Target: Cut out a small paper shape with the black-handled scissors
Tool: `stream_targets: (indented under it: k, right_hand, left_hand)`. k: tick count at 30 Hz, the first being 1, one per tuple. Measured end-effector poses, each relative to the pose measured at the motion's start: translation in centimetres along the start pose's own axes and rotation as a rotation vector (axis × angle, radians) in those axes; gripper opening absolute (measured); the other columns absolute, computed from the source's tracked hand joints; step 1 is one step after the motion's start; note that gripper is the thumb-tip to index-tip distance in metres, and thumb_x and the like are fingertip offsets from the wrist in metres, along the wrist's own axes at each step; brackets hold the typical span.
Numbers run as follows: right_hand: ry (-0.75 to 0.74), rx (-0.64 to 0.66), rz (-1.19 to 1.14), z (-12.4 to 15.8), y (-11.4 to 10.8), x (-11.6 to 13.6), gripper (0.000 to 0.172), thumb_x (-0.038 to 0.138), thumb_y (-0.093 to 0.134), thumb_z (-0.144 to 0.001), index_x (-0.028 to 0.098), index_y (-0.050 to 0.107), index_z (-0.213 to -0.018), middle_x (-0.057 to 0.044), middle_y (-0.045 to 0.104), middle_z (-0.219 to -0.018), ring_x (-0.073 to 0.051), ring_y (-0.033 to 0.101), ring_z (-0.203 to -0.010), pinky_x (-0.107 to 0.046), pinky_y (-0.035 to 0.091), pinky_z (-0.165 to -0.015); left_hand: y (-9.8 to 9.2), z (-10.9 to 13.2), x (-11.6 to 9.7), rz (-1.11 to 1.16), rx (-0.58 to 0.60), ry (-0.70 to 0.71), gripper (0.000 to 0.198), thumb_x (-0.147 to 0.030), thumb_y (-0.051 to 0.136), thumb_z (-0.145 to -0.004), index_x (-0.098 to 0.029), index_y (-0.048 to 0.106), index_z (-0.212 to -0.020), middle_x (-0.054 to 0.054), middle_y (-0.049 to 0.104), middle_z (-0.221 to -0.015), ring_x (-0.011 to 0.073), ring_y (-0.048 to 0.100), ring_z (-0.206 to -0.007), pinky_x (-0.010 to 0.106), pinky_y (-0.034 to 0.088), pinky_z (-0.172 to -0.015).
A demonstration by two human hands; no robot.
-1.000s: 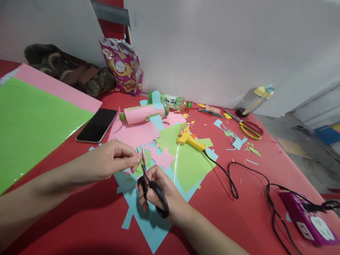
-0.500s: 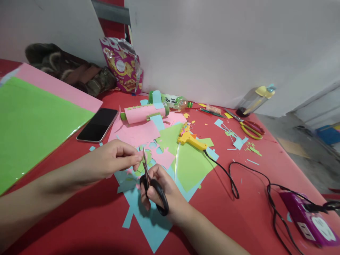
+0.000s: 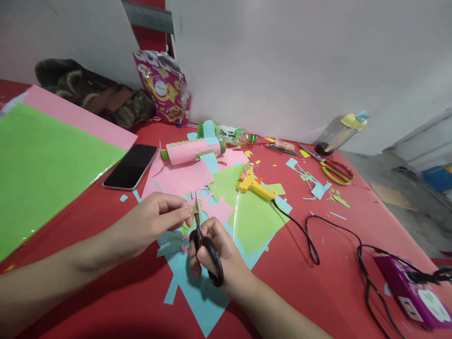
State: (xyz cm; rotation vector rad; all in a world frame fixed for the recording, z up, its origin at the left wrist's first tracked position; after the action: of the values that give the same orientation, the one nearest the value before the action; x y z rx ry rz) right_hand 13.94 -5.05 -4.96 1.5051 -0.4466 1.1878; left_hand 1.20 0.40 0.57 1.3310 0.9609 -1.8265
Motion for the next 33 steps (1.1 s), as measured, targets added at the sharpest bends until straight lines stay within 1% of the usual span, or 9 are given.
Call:
stream_targets:
  k: [3, 8, 13, 18, 22, 25, 28, 33]
  right_hand:
    - [0.002, -0.022, 0.001, 0.0, 0.0, -0.2, 0.038, 0.048, 0.061, -0.067, 0.022, 0.035, -0.077, 0.004, 0.048, -0.065, -0.006, 0.043, -0.047, -0.020, 0.029, -0.042]
    - [-0.003, -0.010, -0.020, -0.1, 0.2, 0.0, 0.044, 0.052, 0.062, -0.063, 0.022, 0.035, -0.078, 0.004, 0.047, -0.065, -0.007, 0.043, -0.050, -0.020, 0.030, -0.044]
    - [-0.043, 0.002, -0.003, -0.2, 0.1, -0.1, 0.041, 0.050, 0.061, -0.065, 0.022, 0.035, -0.078, 0.004, 0.047, -0.065, -0.007, 0.043, -0.051, -0.019, 0.031, -0.044]
    - [-0.035, 0.002, 0.025, -0.1, 0.1, 0.0, 0.041, 0.050, 0.060, -0.067, 0.021, 0.034, -0.079, 0.004, 0.046, -0.065, -0.006, 0.041, -0.049, -0.019, 0.031, -0.044]
    - [-0.030, 0.003, 0.053, -0.1, 0.3, 0.4, 0.042, 0.052, 0.059, -0.067, 0.022, 0.032, -0.078, 0.005, 0.045, -0.064, -0.006, 0.039, -0.047, -0.020, 0.029, -0.044]
    - [-0.038, -0.004, 0.072, -0.1, 0.4, 0.5, 0.042, 0.052, 0.059, -0.067, 0.022, 0.031, -0.078, 0.005, 0.044, -0.064, -0.006, 0.039, -0.048, -0.020, 0.028, -0.044]
    - [-0.038, -0.012, 0.089, -0.1, 0.5, 0.6, 0.042, 0.052, 0.059, -0.067, 0.022, 0.030, -0.078, 0.005, 0.043, -0.063, -0.006, 0.038, -0.047, -0.021, 0.027, -0.043]
    - [-0.046, -0.026, 0.121, 0.0, 0.6, 0.8, 0.042, 0.053, 0.058, -0.067, 0.023, 0.030, -0.077, 0.006, 0.042, -0.062, -0.006, 0.037, -0.045, -0.021, 0.025, -0.042]
  left_hand:
    - [0.3, 0.2, 0.0, 0.003, -0.027, -0.001, 0.029, -0.029, 0.041, -0.078, -0.014, 0.052, -0.055, -0.003, 0.050, -0.049, 0.0078, 0.045, -0.048, 0.019, 0.035, -0.049]
    - [0.7, 0.5, 0.0, 0.004, -0.034, -0.006, 0.031, -0.033, 0.039, -0.079, -0.016, 0.048, -0.055, -0.002, 0.055, -0.049, 0.0096, 0.051, -0.048, 0.019, 0.037, -0.047]
    - [0.9, 0.6, 0.1, 0.009, -0.066, -0.011, 0.032, -0.034, 0.039, -0.080, -0.016, 0.046, -0.053, -0.003, 0.052, -0.047, 0.0095, 0.052, -0.047, 0.019, 0.038, -0.047]
    - [1.2, 0.6, 0.3, 0.081, -0.033, -0.031, 0.033, -0.034, 0.037, -0.081, -0.016, 0.041, -0.053, -0.004, 0.052, -0.045, 0.0088, 0.052, -0.044, 0.018, 0.038, -0.045]
    - [1.3, 0.6, 0.3, 0.104, -0.023, -0.041, 0.033, -0.033, 0.036, -0.081, -0.016, 0.040, -0.053, -0.004, 0.051, -0.043, 0.0086, 0.052, -0.042, 0.018, 0.036, -0.042]
    - [1.3, 0.6, 0.4, 0.115, -0.024, -0.049, 0.033, -0.035, 0.037, -0.081, -0.016, 0.041, -0.055, -0.005, 0.049, -0.043, 0.0087, 0.051, -0.042, 0.018, 0.037, -0.044]
    - [1.3, 0.6, 0.6, 0.099, -0.052, -0.051, 0.032, -0.036, 0.037, -0.080, -0.016, 0.043, -0.056, -0.005, 0.046, -0.046, 0.0084, 0.048, -0.044, 0.019, 0.038, -0.047]
    - [1.3, 0.6, 0.8, 0.058, -0.078, -0.047, 0.032, -0.036, 0.037, -0.080, -0.015, 0.044, -0.057, -0.004, 0.041, -0.048, 0.0085, 0.045, -0.046, 0.020, 0.037, -0.048]
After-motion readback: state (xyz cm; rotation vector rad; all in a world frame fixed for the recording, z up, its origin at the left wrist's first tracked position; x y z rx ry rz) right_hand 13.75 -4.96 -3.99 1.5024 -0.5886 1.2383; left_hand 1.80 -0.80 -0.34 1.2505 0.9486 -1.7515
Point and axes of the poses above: each hand's wrist, its own z-axis away from the middle knuckle, its own y-axis out of the palm, x = y × z, the point moved 2 cm from there along -z, towards the middle knuckle
